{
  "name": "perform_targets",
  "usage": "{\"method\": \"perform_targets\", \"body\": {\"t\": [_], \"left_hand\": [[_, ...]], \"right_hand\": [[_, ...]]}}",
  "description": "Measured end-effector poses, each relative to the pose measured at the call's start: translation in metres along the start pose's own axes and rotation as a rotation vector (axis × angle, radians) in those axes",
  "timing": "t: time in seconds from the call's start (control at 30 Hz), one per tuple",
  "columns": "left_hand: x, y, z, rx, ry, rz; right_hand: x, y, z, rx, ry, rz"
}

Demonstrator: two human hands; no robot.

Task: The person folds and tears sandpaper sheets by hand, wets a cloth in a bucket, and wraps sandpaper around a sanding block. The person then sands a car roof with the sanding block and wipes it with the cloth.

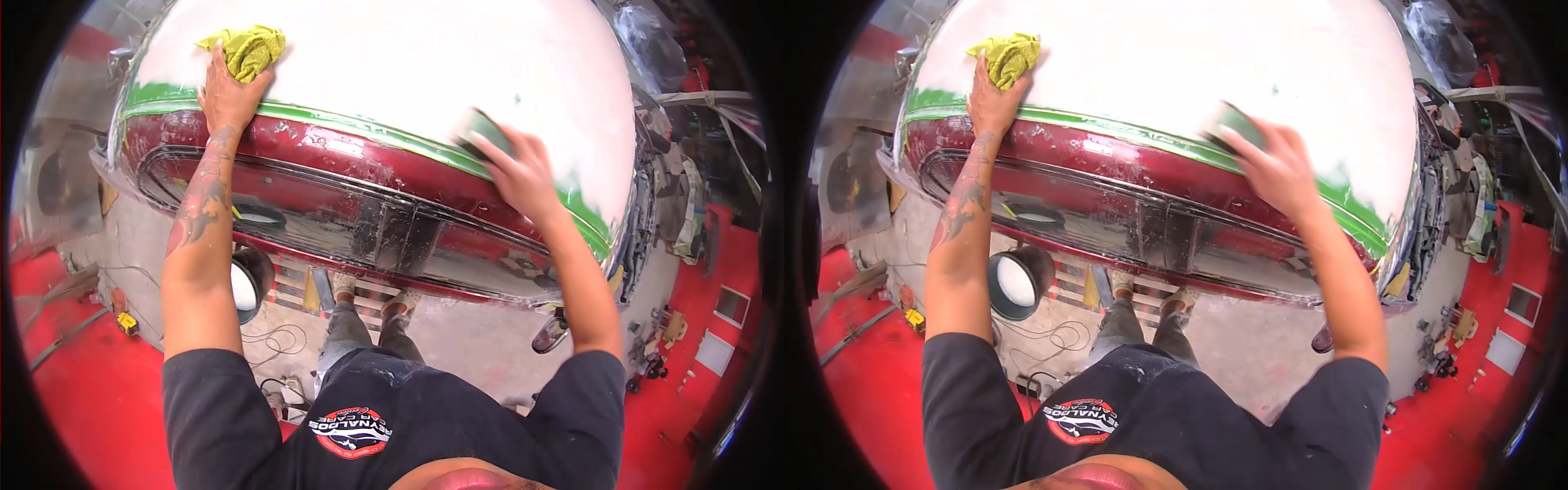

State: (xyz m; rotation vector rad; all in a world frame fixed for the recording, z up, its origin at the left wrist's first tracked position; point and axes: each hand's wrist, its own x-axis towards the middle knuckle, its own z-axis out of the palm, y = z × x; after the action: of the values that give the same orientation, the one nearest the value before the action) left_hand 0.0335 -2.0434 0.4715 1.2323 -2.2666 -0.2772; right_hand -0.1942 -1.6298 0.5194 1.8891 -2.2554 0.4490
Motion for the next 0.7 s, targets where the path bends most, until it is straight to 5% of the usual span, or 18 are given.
{"method": "perform_targets", "body": {"t": [0.17, 0.37, 0.47, 0.6, 0.7], "left_hand": [[-0.002, 0.005, -0.003, 0.062, -0.034, -0.004], [0.004, -0.003, -0.001, -0.098, 0.001, 0.106], [-0.015, 0.057, -0.044, -0.095, -0.024, -0.127], [-0.013, 0.054, -0.038, -0.050, 0.073, -0.108], [-0.009, 0.041, -0.036, -0.091, -0.030, -0.082]], "right_hand": [[-0.048, 0.032, -0.025, -0.023, -0.096, 0.029], [0.128, -0.065, 0.067, 0.045, 0.092, -0.294], [0.089, -0.044, 0.044, 0.113, -0.024, -0.250], [-0.030, 0.018, -0.017, 0.020, -0.107, -0.086], [-0.020, 0.016, -0.015, 0.029, -0.131, -0.088]]}}
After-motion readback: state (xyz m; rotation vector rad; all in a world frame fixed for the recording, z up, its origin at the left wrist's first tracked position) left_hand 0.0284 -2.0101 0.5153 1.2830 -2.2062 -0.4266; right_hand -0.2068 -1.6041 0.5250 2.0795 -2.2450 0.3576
